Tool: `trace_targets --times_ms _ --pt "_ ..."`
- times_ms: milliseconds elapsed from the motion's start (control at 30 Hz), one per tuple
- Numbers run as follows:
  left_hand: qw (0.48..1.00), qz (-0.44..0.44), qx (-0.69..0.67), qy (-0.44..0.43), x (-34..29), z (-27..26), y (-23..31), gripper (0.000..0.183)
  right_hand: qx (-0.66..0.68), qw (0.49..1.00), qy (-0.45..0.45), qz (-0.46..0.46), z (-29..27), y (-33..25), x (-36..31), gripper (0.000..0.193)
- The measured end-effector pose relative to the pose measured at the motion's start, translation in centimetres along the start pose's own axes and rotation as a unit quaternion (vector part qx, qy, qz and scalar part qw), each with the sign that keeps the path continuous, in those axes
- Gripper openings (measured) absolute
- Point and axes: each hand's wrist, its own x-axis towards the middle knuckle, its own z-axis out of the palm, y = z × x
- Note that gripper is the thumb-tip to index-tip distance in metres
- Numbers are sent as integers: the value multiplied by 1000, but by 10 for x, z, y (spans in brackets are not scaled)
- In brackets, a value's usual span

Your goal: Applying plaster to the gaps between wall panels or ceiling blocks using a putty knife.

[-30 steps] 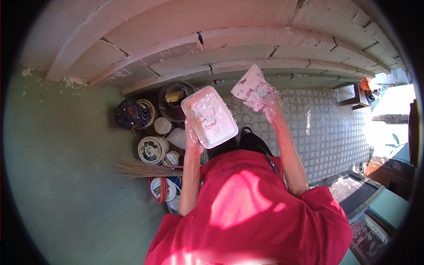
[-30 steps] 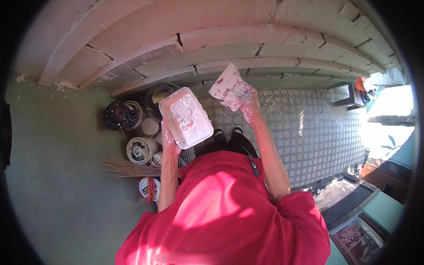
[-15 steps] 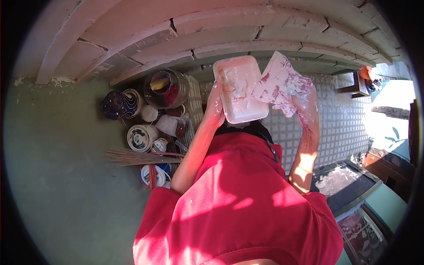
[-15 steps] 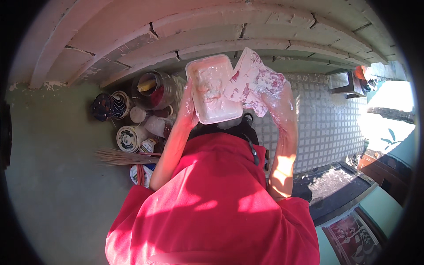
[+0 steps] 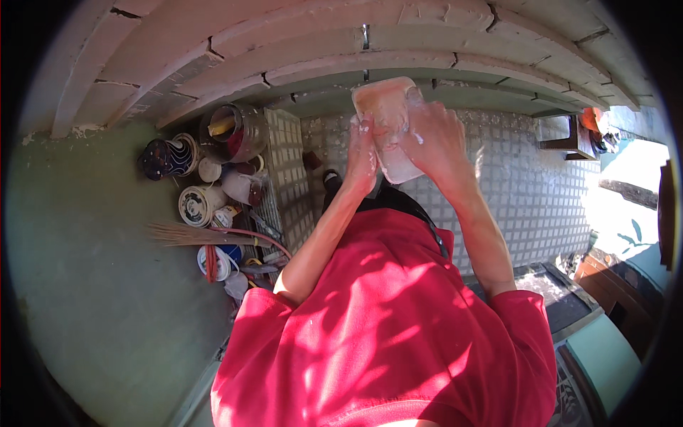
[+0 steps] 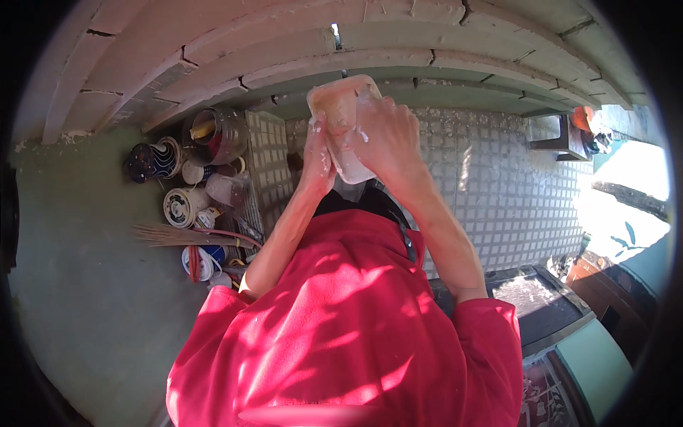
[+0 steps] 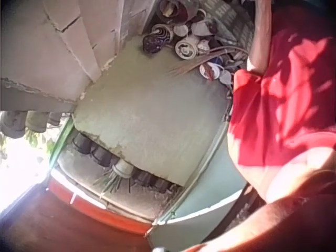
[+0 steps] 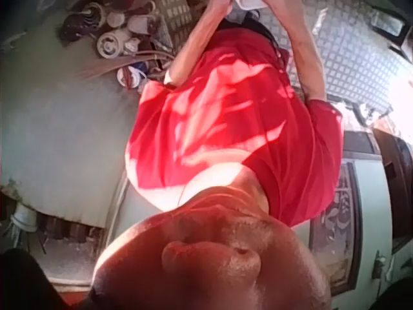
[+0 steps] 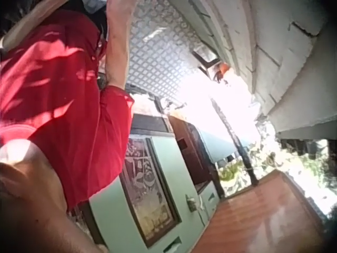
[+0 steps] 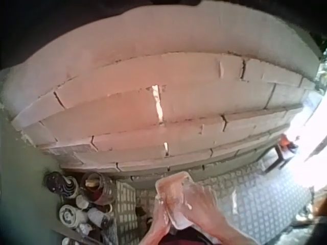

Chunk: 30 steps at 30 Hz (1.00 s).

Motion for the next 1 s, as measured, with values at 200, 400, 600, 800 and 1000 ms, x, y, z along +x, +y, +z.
trace_targets --times_ms 200,400,600,800,1000 --pt "999 -18 -39 8 -1 28 -16 51 0 997 -34 -73 14 21 -9 33" --pt "992 -92 -84 -25 10 17 -11 61 34 989 -39 -142 -17 39 -18 25" --pt "991 -97 -81 -44 4 30 4 59 203 971 -31 -122 -50 67 8 30" --pt "991 -77 -82 -70 8 25 4 60 231 962 -48 -135 -19 80 20 35" --pt "988 -83 -87 -92 10 17 9 62 191 974 -6 -120 -45 65 15 35"
